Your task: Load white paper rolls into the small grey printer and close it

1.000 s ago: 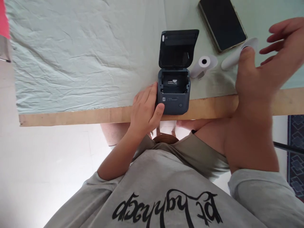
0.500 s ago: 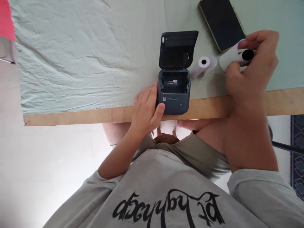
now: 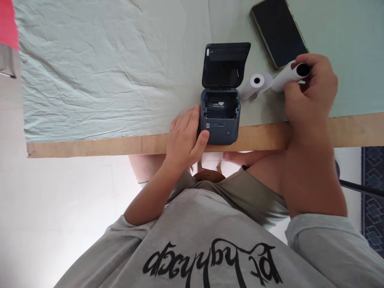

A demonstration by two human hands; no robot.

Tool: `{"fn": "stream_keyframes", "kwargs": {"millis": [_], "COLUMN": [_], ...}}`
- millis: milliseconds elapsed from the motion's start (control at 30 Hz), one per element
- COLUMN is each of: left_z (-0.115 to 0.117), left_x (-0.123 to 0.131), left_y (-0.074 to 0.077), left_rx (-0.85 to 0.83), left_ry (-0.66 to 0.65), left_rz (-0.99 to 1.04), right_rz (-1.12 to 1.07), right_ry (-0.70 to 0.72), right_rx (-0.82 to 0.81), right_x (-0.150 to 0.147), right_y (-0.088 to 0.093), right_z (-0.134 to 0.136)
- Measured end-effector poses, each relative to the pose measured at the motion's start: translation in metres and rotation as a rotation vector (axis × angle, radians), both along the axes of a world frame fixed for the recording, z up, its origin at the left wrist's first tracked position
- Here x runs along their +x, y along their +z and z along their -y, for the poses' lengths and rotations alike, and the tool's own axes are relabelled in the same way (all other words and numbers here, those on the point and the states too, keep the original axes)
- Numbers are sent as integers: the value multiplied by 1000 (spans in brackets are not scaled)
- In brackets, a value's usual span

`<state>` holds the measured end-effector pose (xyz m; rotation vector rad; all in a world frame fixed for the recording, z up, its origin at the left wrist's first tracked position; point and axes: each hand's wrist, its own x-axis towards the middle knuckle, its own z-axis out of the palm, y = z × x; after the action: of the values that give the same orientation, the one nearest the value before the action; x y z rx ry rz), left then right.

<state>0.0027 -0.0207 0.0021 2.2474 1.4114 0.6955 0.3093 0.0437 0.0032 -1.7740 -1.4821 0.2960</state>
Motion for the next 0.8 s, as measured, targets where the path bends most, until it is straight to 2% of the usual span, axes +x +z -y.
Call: {"fn": "stream_keyframes", "kwargs": {"millis": [133, 400, 533, 667, 800], "left_z": [0, 0, 0, 0, 0], "left_x": [0, 0, 0, 0, 0], "left_y": [1, -2, -2, -2, -2], "left_rx": [12, 22, 26, 16, 10], "left_ry": [-4, -6, -4, 0, -3], "left_rz": [-12, 11, 0, 2, 9], "right_rz": [49, 88, 8, 28, 94], "right_ry": [-49, 57, 54, 140, 111], "right_rx": [-15, 28, 48, -6, -25], "right_x": [0, 5, 5, 5, 4], "right_y": [0, -7, -10, -9, -7], "right_z": [-2, -1, 0, 3, 2]}}
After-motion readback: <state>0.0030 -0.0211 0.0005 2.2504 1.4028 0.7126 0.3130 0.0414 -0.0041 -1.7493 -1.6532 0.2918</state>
